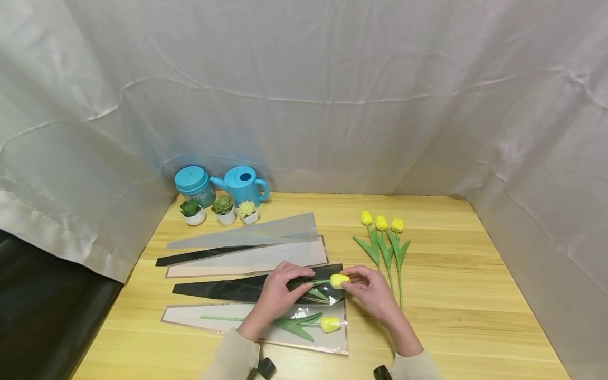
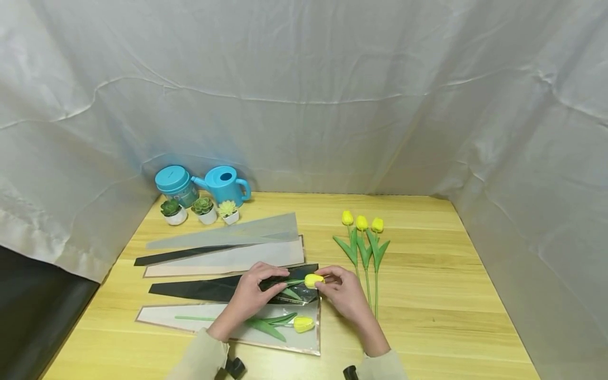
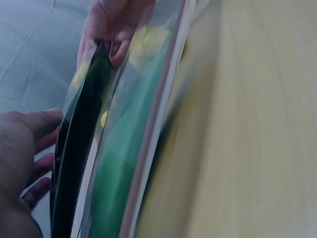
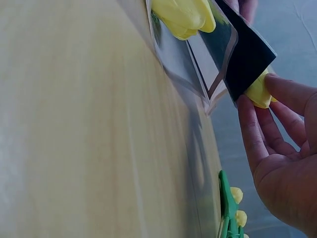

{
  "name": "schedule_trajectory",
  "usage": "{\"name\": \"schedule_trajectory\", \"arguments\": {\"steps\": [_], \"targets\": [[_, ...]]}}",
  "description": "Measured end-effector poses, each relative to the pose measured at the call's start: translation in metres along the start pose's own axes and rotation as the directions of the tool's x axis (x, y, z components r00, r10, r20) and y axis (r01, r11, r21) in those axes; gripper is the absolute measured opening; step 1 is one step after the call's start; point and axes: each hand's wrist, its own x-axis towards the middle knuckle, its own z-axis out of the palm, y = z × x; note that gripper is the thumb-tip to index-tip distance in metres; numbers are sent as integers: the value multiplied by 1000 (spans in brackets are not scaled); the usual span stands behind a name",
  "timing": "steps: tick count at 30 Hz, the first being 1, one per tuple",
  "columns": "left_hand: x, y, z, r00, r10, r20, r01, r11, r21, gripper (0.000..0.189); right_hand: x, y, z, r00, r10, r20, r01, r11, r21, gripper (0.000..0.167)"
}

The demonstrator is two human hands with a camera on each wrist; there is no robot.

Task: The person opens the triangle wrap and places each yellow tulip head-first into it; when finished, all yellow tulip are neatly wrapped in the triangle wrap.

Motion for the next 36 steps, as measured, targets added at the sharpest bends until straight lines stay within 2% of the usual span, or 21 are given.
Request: {"name": "schedule_trajectory", "arguments": {"steps": [2, 5, 11, 16, 20, 26, 30, 36], "targets": [[-1, -1, -3, 998, -42, 43, 41, 999, 15, 31, 0, 0, 0, 1000, 1, 0, -1, 1000, 3, 25], [-3, -2, -5, 995, -71, 75, 70, 997, 13, 33, 0, 0, -1, 1000, 3, 2, -3, 1000, 11, 25], [-3, -4, -2, 997, -68, 34, 68, 997, -19, 23, -1, -1, 0, 1000, -5, 4, 5, 1000, 24, 26], [-2, -6, 1, 992, -124, -2, 123, 989, -81, 16, -1, -2, 1, 1000, -3, -2, 3, 999, 36, 26], [-2, -5, 1, 991, -135, 7, 135, 986, -99, 15, -1, -4, 2, 1000, 11, 0, -11, 999, 46, 26], [-6, -6, -3, 993, -110, 51, 115, 987, -111, 25, -1, -5, 1, 1000, 21, -10, -21, 999, 49, 27], [-5, -8, -3, 993, -106, 50, 111, 985, -130, 23, -2, -5, 1, 1000, 15, -1, -15, 999, 45, 27], [-6, -8, -1, 988, -154, 34, 157, 970, -185, 17, -3, -4, 4, 1000, 30, 5, -30, 999, 42, 26]]}}
